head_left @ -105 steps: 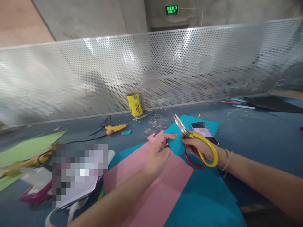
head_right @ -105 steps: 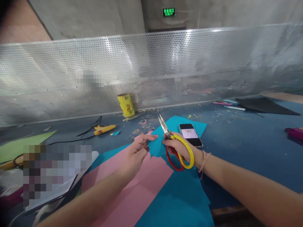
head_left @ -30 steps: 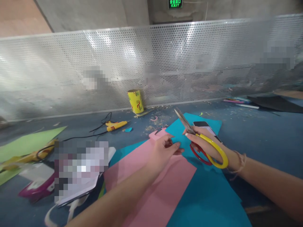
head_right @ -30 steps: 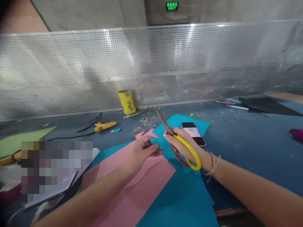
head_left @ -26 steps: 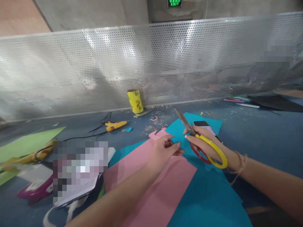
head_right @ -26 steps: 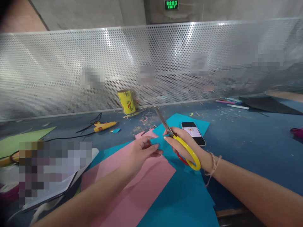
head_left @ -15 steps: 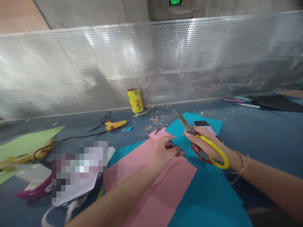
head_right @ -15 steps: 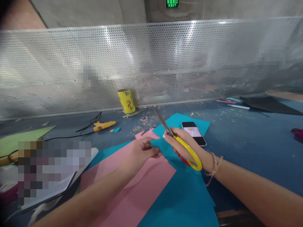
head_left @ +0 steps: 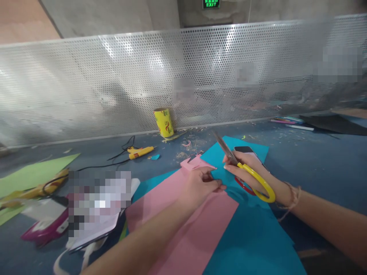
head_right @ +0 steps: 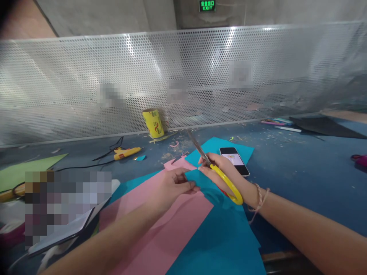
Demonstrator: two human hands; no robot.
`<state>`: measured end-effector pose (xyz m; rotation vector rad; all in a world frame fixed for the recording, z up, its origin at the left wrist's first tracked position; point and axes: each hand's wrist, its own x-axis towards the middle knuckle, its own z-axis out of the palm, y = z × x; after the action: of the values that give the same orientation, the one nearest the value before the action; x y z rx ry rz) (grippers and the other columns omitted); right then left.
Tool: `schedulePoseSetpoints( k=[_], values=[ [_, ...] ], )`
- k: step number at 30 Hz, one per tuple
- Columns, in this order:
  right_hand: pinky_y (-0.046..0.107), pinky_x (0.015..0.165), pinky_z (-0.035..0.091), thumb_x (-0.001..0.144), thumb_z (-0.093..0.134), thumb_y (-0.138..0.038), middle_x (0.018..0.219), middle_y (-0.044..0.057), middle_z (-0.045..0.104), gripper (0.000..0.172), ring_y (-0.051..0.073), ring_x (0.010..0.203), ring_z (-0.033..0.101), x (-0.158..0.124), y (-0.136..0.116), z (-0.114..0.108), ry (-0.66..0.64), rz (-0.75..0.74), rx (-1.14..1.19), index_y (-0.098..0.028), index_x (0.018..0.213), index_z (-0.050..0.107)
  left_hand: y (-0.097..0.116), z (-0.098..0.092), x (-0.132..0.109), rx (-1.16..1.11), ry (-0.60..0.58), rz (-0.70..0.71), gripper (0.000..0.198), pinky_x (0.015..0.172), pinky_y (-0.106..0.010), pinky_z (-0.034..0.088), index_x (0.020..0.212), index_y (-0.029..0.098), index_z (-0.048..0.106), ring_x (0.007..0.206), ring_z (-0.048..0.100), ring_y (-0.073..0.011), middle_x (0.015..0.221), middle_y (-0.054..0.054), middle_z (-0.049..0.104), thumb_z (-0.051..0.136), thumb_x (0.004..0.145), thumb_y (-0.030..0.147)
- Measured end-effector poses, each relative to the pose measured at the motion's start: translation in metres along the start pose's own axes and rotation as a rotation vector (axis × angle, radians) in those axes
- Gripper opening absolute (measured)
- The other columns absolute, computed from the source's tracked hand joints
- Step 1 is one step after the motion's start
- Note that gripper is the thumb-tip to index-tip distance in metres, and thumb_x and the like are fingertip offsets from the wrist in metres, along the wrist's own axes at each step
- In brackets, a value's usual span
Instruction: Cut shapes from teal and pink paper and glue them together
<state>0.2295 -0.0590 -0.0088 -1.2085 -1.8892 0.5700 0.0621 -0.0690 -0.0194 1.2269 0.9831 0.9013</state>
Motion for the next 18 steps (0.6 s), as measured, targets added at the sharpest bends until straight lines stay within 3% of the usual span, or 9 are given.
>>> schedulePoseSetpoints(
  k=[7, 13, 18],
  values=[
    [0.029, 0.066, 0.048, 0.072, 0.06, -0.029, 0.081, 0.004, 0.064, 0.012, 0.019, 0.074, 0.061, 0.002, 0.01, 0.006, 0.019, -0.028, 0.04, -0.02, 0.08, 0.056, 0.001, -0.001, 0.0, -0.046, -0.005, 0.001, 0.025, 0.062, -0.03, 0.053, 0.071, 0.012, 0.059, 0.058, 0.064, -0.0153, 0.063, -0.005, 0.065, 0.062, 0.072, 0.037],
    [0.028, 0.063, 0.048, 0.072, 0.06, -0.027, 0.079, 0.003, 0.064, 0.014, 0.018, 0.071, 0.061, 0.001, 0.015, 0.004, -0.038, -0.036, 0.016, -0.021, 0.084, 0.057, 0.002, -0.001, -0.001, 0.025, 0.008, 0.018, 0.024, 0.059, -0.027, 0.052, 0.071, 0.013, 0.06, 0.056, 0.064, -0.0146, 0.059, -0.005, 0.065, 0.06, 0.075, 0.037],
    [0.027, 0.063, 0.047, 0.073, 0.056, -0.023, 0.079, 0.004, 0.064, 0.008, 0.017, 0.069, 0.06, 0.001, 0.007, 0.003, -0.001, -0.011, 0.018, -0.02, 0.08, 0.057, 0.001, -0.004, 0.003, 0.084, 0.037, 0.043, 0.023, 0.057, -0.027, 0.052, 0.064, 0.014, 0.055, 0.054, 0.063, -0.0146, 0.054, -0.003, 0.063, 0.057, 0.077, 0.032]
  ],
)
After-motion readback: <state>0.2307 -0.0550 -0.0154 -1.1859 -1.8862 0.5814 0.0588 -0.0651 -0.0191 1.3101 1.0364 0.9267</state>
